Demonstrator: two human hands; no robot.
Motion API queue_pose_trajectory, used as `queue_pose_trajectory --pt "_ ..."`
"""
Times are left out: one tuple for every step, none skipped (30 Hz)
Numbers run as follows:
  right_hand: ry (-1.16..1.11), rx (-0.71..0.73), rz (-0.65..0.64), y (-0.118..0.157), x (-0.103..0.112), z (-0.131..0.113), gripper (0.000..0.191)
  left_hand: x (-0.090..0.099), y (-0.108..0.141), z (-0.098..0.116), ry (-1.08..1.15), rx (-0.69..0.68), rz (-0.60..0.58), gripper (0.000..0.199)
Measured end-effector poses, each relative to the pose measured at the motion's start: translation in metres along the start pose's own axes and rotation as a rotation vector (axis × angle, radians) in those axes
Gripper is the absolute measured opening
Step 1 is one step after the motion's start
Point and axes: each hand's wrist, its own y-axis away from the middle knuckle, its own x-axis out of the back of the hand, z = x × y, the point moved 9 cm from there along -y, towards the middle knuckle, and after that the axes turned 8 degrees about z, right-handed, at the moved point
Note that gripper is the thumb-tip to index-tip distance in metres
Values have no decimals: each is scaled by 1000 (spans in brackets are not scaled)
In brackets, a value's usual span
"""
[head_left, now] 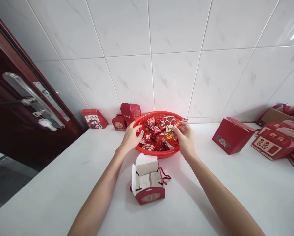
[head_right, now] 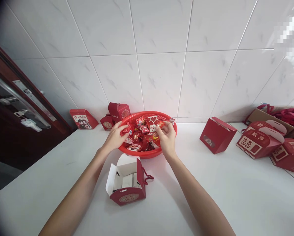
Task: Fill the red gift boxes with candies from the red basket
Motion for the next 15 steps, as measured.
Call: queue_pose_trajectory --pt "-17 3 16 0 1 0 38 0 1 0 -8 -16 -4 42" --pt "-31 3 26 -1 2 0 38 0 1 1 -12 -37 -6 40" --pt "-43 0 32 -1 2 1 38 1 1 3 -12 -61 -4 38" --pt "-50 -4 35 -1 3 1 39 2 2 5 -7 -88 1 36" --pt "-55 -7 37 -1 3 2 39 3 2 8 3 -116 8 34" --pt "-56 -7 41 -1 3 2 39 3 3 11 15 -143 13 32" --pt "-56 -6 45 -1 3 2 40 4 3 15 28 -167 14 31" --pt "-57 -6 51 -1 4 2 39 5 4 18 42 -187 11 30" --pt "-61 -6 59 0 4 2 39 5 5 21 54 -204 6 30" --pt "-69 -6 68 0 5 2 39 5 6 24 63 -217 2 29" --pt "-77 -4 79 0 6 1 38 5 7 27 72 -228 2 29" --pt "-83 0 86 0 7 0 38 6 7 30 82 -239 4 28" --pt "-85 8 90 -1 8 -2 38 6 8 33 95 -251 5 27" --pt "-83 21 94 -2 10 -4 38 6 9 37 112 -265 3 27" --pt "-79 37 98 -4 12 -7 37 6 10 41 135 -279 -2 27"
